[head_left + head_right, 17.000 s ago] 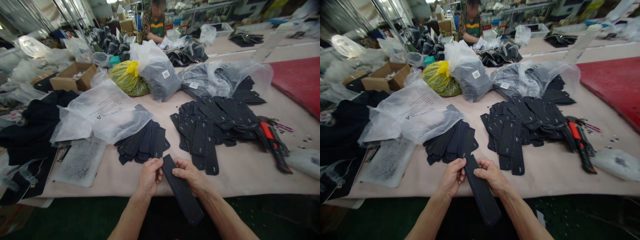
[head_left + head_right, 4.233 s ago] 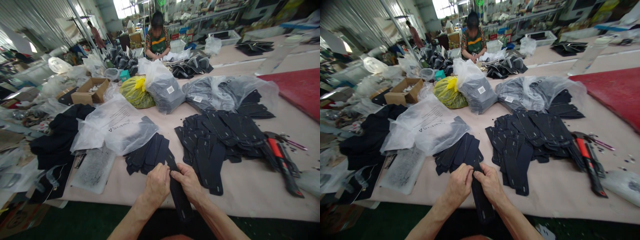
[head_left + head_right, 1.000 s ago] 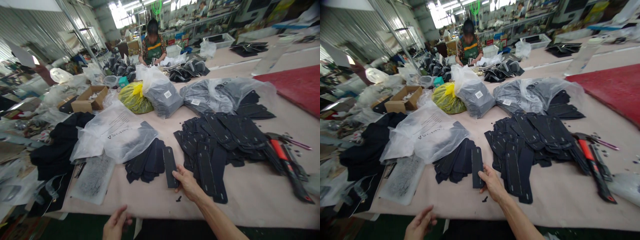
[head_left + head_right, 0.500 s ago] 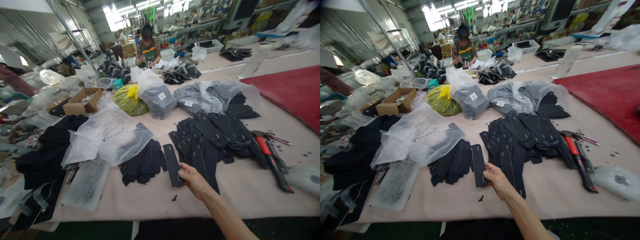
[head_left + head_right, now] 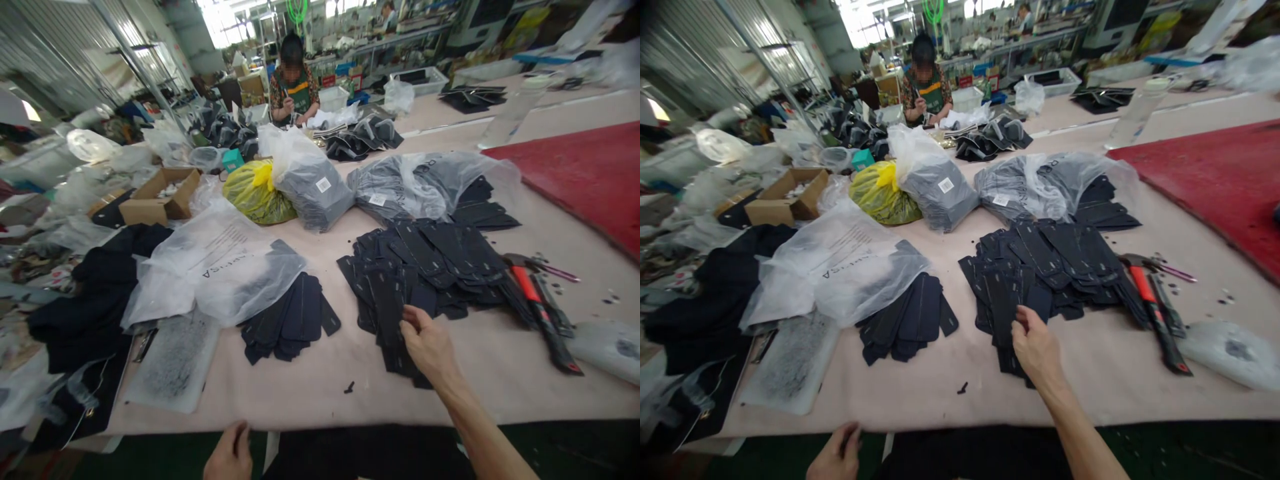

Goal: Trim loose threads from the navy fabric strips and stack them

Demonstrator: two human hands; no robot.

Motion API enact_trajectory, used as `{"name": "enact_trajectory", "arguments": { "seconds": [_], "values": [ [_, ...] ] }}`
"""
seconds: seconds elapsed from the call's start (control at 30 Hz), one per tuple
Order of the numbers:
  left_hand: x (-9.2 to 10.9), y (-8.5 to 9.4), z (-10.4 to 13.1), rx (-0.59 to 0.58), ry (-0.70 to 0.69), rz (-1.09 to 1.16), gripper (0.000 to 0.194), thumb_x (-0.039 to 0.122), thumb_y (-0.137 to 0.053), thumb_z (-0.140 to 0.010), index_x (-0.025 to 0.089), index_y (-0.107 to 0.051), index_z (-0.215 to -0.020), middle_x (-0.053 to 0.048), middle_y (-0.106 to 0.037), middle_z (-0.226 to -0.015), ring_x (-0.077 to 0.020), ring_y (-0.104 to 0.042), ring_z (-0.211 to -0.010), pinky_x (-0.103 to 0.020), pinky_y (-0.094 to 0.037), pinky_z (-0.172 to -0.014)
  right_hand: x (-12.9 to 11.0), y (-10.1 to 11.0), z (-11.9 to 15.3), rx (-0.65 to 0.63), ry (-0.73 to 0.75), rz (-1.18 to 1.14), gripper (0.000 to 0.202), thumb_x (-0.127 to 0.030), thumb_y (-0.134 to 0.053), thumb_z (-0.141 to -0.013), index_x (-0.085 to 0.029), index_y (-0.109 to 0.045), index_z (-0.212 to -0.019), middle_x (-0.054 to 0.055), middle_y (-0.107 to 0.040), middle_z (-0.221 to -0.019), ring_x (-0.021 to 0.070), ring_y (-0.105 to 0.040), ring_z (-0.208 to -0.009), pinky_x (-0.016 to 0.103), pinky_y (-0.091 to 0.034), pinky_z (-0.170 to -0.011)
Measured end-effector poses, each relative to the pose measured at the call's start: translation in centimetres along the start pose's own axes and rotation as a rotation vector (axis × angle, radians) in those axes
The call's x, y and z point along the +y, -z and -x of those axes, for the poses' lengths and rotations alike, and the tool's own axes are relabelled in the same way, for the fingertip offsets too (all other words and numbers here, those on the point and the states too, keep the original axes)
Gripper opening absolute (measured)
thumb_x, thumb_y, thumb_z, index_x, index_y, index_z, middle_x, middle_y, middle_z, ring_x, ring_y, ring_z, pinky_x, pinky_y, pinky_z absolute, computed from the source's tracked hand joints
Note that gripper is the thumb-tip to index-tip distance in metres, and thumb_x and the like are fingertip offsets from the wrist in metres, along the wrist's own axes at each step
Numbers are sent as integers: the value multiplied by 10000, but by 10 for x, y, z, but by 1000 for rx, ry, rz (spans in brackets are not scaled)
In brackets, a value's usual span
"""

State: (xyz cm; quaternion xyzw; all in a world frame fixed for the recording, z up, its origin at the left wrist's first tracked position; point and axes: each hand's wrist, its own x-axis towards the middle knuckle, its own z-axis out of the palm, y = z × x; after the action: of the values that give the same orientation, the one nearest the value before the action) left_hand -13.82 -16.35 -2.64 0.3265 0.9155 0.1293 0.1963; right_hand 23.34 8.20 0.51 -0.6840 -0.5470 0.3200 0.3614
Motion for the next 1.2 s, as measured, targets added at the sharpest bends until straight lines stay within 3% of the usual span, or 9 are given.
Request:
{"name": "enact_trajectory", "arguments": {
  "seconds": [0.1,0.3,0.4,0.53,0.67,0.73,0.93,1.07,1.2],
  "values": [
    [42,-2,5,18,-124,6,316,398,-491,-830,219,-710,-969,-101,-736,-1029,-301,-688,-923,-384,-523,-833,-6,-5,-6,164,283,337,388,-272,-522,-808,-119,-589,-1158,186,-614,-1157,325,-555,-1107,465,-427,-955],
    [154,-26,-8,31,-507,317,274,253,-433,-876,193,-692,-944,-113,-712,-1016,-233,-659,-982,-337,-488,-919,-53,-80,17,-281,284,565,337,-356,-614,-825,-141,-594,-1084,154,-633,-1031,293,-613,-977,374,-449,-850],
    [187,-43,-20,-124,-449,463,270,227,-437,-872,174,-688,-954,-104,-722,-940,-212,-684,-860,-336,-526,-838,-61,-110,24,-356,165,571,310,-340,-685,-767,-152,-596,-997,168,-630,-1050,316,-614,-1003,380,-431,-849],
    [200,-55,-27,-269,-306,583,273,234,-459,-865,131,-660,-1019,-104,-722,-878,-193,-690,-752,-311,-553,-722,-54,-124,20,-378,-16,405,245,-233,-648,-744,-165,-584,-970,178,-675,-978,322,-637,-941,390,-417,-814],
    [208,-54,-34,-183,-639,393,325,145,-411,-875,171,-679,-1057,-100,-701,-1033,-190,-650,-978,-304,-491,-905,-46,-119,10,-401,-79,266,63,-186,-574,-724,-198,-579,-786,118,-680,-788,269,-640,-826,342,-409,-732],
    [213,-57,-41,-183,-708,304,369,107,-415,-858,156,-657,-1132,-109,-691,-1041,-194,-635,-995,-314,-473,-936,-41,-112,9,-421,-118,163,32,-188,-558,-698,-207,-540,-678,67,-639,-686,222,-619,-727,301,-401,-658],
    [216,-73,-59,-157,-596,213,433,77,-484,-802,77,-606,-1217,-149,-686,-1045,-224,-638,-991,-356,-472,-947,-16,-76,27,-457,-298,-143,88,-297,-477,-726,-223,-454,-684,-44,-453,-521,123,-441,-452,239,-347,-440],
    [216,-69,-58,-212,-456,401,340,79,-517,-794,127,-678,-1090,-129,-698,-1058,-210,-647,-985,-341,-468,-943,-5,-52,44,-471,-409,-421,177,-351,-587,-692,-202,-501,-731,-64,-434,-524,96,-389,-443,221,-323,-421],
    [220,-61,-56,-402,-186,625,269,128,-499,-818,124,-677,-1021,-103,-710,-884,-148,-645,-628,-281,-521,-620,-7,-36,57,-533,-420,-601,209,-348,-673,-688,-176,-576,-757,-69,-449,-518,77,-365,-440,216,-319,-439]
  ]
}}
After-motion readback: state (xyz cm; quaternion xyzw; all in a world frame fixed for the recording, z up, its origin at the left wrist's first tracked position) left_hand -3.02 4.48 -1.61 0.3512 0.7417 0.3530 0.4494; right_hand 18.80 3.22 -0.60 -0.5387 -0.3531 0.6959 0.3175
